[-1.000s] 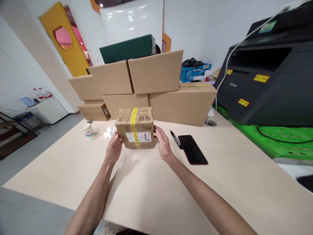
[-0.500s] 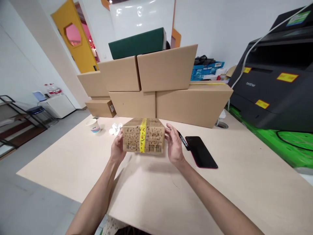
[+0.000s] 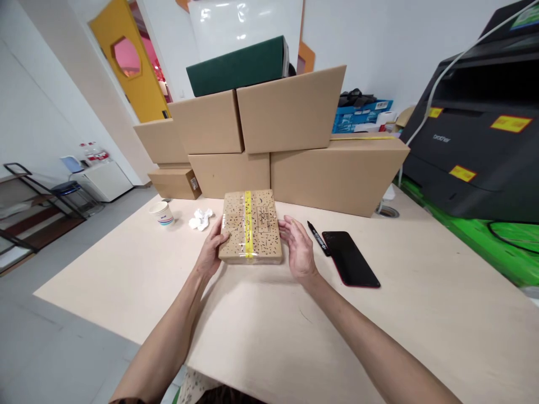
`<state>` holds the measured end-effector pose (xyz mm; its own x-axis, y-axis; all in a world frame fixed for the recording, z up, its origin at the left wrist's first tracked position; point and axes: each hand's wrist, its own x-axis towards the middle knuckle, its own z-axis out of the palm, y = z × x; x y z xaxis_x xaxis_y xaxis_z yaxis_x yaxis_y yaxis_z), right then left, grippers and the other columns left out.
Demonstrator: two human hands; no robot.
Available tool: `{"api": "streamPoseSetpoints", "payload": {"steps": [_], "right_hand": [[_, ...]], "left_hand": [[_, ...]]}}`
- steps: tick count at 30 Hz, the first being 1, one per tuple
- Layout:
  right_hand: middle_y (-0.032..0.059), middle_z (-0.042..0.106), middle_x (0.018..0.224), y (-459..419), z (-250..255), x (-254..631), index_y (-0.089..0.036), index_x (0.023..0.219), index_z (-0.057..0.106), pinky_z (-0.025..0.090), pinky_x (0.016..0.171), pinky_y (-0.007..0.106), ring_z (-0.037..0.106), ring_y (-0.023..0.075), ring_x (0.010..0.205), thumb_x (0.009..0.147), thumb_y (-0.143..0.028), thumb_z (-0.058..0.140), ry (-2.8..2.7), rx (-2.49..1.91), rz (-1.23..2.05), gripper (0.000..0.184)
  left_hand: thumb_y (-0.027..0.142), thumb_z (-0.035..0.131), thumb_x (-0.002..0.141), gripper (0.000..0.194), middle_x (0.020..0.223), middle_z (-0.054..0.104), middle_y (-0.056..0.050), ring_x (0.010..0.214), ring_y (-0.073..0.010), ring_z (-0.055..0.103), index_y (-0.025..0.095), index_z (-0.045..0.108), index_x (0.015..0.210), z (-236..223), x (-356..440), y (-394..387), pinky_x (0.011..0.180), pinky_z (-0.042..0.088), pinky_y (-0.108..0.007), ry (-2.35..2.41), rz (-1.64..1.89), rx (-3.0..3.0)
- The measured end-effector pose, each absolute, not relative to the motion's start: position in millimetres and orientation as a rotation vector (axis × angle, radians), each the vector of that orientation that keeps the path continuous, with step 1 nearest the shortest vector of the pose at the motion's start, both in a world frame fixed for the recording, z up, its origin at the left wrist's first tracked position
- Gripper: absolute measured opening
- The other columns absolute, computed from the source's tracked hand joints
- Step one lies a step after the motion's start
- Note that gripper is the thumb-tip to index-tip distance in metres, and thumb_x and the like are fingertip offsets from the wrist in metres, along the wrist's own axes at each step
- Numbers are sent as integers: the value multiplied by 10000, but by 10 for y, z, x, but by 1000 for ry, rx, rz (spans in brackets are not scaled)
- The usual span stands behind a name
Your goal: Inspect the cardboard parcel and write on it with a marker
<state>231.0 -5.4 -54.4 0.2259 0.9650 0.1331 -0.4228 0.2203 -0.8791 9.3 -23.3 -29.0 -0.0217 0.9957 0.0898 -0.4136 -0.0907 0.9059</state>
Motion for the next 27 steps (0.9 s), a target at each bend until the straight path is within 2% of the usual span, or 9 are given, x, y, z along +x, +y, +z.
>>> {"api": "streamPoseSetpoints", "payload": {"steps": [3,6,11,15,19,22,25,27], "right_hand": [[93,745,1132,-40,-471,2368,-263,1121,678,513,1027,442,688,263,1147,857,-606,610,-863,-756,1095,438],[95,741,1116,-25,-443,2402,-267,1123,686,521,1007,448,683,269,1142,888,-621,562,-926,-762,1067,443],[81,753,1096,-23,-488,2372,-266,1083,713,544,957,440,692,259,1084,866,-611,629,-869,-776,1068,416],[87,729,1267,-39,-535,2347,-283,1155,698,526,992,450,667,264,1177,876,-614,621,-951,-849,1131,440],[88,656,1421,-38,-576,2352,-310,1235,653,537,983,463,624,276,1258,918,-663,527,-1046,-887,1150,491],[95,700,1248,1,-631,2377,-305,1169,633,569,933,486,654,278,1127,917,-730,468,-1015,-872,1240,521],[82,672,996,59,-707,2417,-293,1038,588,588,912,527,651,278,986,906,-794,386,-1026,-895,1329,557],[79,636,942,94,-754,2443,-290,965,546,586,925,554,643,288,975,896,-808,367,-1009,-915,1379,553]], "left_hand": [[254,831,621,748,1620,512,-38,1543,-299,397,306,650,1346,-273,46,-219,1216,396,-401,800,1577,1095],[326,812,674,651,1572,558,-66,1514,-306,431,284,677,1310,-257,26,-213,1207,392,-418,792,1637,1134],[552,746,818,577,1570,561,-95,1478,-322,477,261,690,1314,-251,74,-230,1164,418,-441,801,1639,1050],[711,647,873,616,1615,517,-78,1515,-346,429,304,683,1334,-296,118,-228,1167,415,-508,910,1521,1080],[725,637,882,658,1658,465,-63,1573,-342,350,320,648,1400,-303,110,-256,1254,319,-529,985,1519,1201],[636,721,866,644,1639,493,-67,1592,-321,324,301,654,1412,-232,105,-356,1322,201,-481,1021,1611,1467],[568,781,837,677,1619,516,-83,1581,-340,345,311,628,1444,-164,142,-471,1331,175,-506,934,1613,1732],[560,770,851,706,1664,451,-85,1604,-344,291,315,581,1486,-168,180,-498,1332,161,-526,939,1651,1802]]}}
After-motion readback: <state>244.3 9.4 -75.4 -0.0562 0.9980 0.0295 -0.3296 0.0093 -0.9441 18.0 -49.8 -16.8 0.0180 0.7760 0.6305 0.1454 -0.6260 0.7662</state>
